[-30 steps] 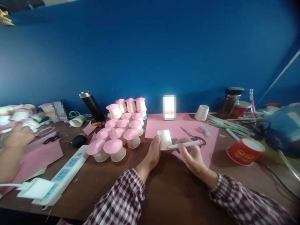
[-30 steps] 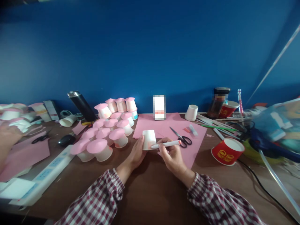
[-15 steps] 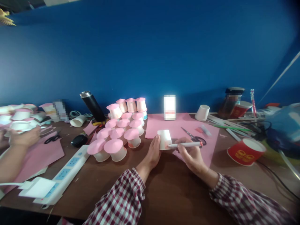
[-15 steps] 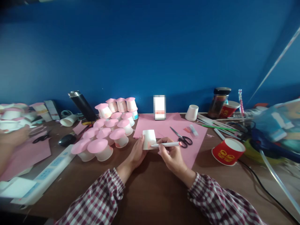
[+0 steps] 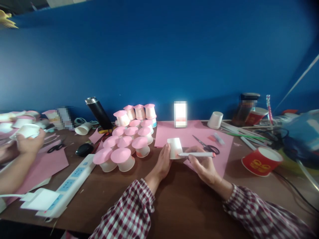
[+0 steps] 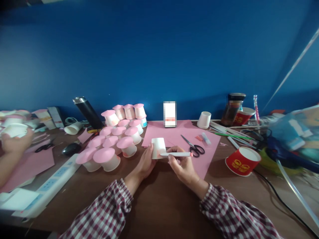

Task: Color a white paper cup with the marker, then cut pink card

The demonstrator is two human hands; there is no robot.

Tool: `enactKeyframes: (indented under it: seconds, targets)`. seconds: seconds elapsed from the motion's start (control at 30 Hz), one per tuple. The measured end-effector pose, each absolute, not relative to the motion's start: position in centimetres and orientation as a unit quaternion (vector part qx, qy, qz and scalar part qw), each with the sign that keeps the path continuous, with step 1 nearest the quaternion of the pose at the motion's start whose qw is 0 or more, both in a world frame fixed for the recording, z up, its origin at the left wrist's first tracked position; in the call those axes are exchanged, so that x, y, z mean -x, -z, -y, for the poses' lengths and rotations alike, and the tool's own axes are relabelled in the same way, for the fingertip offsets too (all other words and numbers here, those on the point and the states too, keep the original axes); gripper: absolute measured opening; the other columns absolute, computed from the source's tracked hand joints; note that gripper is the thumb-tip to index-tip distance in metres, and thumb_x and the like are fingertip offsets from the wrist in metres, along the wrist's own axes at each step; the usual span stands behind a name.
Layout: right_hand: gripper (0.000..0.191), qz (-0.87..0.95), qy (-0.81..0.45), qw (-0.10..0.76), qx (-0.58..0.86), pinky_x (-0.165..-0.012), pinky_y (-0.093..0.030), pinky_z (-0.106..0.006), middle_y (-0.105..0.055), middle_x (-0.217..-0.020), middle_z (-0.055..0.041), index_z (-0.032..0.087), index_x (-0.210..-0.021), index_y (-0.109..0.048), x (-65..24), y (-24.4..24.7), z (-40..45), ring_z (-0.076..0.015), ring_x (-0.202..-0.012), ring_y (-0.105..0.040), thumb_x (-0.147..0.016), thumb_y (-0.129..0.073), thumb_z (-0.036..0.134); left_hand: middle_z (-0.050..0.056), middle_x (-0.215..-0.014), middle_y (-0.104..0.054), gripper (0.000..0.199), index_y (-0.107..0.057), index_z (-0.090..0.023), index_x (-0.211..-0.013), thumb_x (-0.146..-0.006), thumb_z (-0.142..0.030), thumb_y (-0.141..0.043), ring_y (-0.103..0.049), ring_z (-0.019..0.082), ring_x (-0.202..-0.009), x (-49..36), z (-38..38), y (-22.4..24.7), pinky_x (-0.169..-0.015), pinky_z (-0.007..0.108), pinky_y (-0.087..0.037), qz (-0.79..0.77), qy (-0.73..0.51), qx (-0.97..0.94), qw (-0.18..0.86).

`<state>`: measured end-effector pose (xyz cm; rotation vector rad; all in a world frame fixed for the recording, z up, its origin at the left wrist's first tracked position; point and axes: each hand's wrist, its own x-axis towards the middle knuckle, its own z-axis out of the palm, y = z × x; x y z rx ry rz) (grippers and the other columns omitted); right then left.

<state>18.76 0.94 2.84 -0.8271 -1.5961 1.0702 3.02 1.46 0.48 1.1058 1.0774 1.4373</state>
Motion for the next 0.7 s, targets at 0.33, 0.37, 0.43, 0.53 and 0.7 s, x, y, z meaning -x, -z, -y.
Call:
enactKeyframes:
  seconds: [0.33,0.37,0.43,0.53,0.7]
  targets:
    - [0.016,0.649,-0.442,0.521,0.336,-0.057,-0.046,-0.024,-0.059,-0.074,-0.0013,0.020,-0.094,-0.061,-18.69,-2.37,-0.94,-0.0132,-0.064,-0.055,-0.088,-0.055,0.033,0.014,-0.116,-0.061,0.048,-0.057,-0.015,-0.107,-0.088,-0.056,-0.040,-0.056,0.026,-0.108,-3.09,-1.34,-0.62,-0.091,0.038,-0.045,-0.387,-0.597,-0.401,0.577]
    - [0.016,0.652,-0.437,0.520,0.336,-0.058,-0.047,-0.024,-0.060,-0.074,-0.0016,0.020,-0.093,-0.062,-18.68,-2.41,-0.94,-0.0134,-0.065,-0.056,-0.088,-0.054,0.032,0.014,-0.118,-0.061,0.049,-0.057,-0.015,-0.110,-0.088,-0.056,-0.041,-0.055,0.026,-0.109,-3.08,-1.36,-0.60,-0.091,0.037,-0.045,-0.395,-0.598,-0.399,0.572]
    - [0.015,0.659,-0.428,0.520,0.336,-0.059,-0.048,-0.025,-0.061,-0.075,-0.0020,0.019,-0.092,-0.063,-18.68,-2.41,-0.98,-0.0139,-0.067,-0.057,-0.089,-0.054,0.031,0.015,-0.119,-0.060,0.051,-0.056,-0.014,-0.111,-0.087,-0.056,-0.042,-0.053,0.027,-0.112,-3.05,-1.39,-0.62,-0.093,0.038,-0.044,-0.408,-0.599,-0.402,0.559]
    - [0.014,0.669,-0.412,0.520,0.335,-0.060,-0.049,-0.025,-0.062,-0.076,-0.0025,0.019,-0.089,-0.063,-18.68,-2.18,-1.06,-0.0145,-0.068,-0.059,-0.089,-0.054,0.030,0.015,-0.115,-0.062,0.052,-0.057,-0.013,-0.110,-0.086,-0.057,-0.042,-0.053,0.027,-0.112,-3.06,-1.36,-0.74,-0.093,0.038,-0.043,-0.414,-0.598,-0.410,0.550]
    - [0.013,0.665,-0.388,0.541,0.338,-0.057,-0.050,-0.025,-0.064,-0.073,-0.0021,0.019,-0.090,-0.064,-18.64,-1.90,-1.10,-0.0141,-0.063,-0.060,-0.087,-0.057,0.030,0.012,-0.113,-0.062,0.047,-0.056,-0.016,-0.109,-0.087,-0.055,-0.041,-0.056,0.024,-0.107,-3.20,-1.07,-1.18,-0.088,0.035,-0.046,-0.413,-0.588,-0.405,0.565]
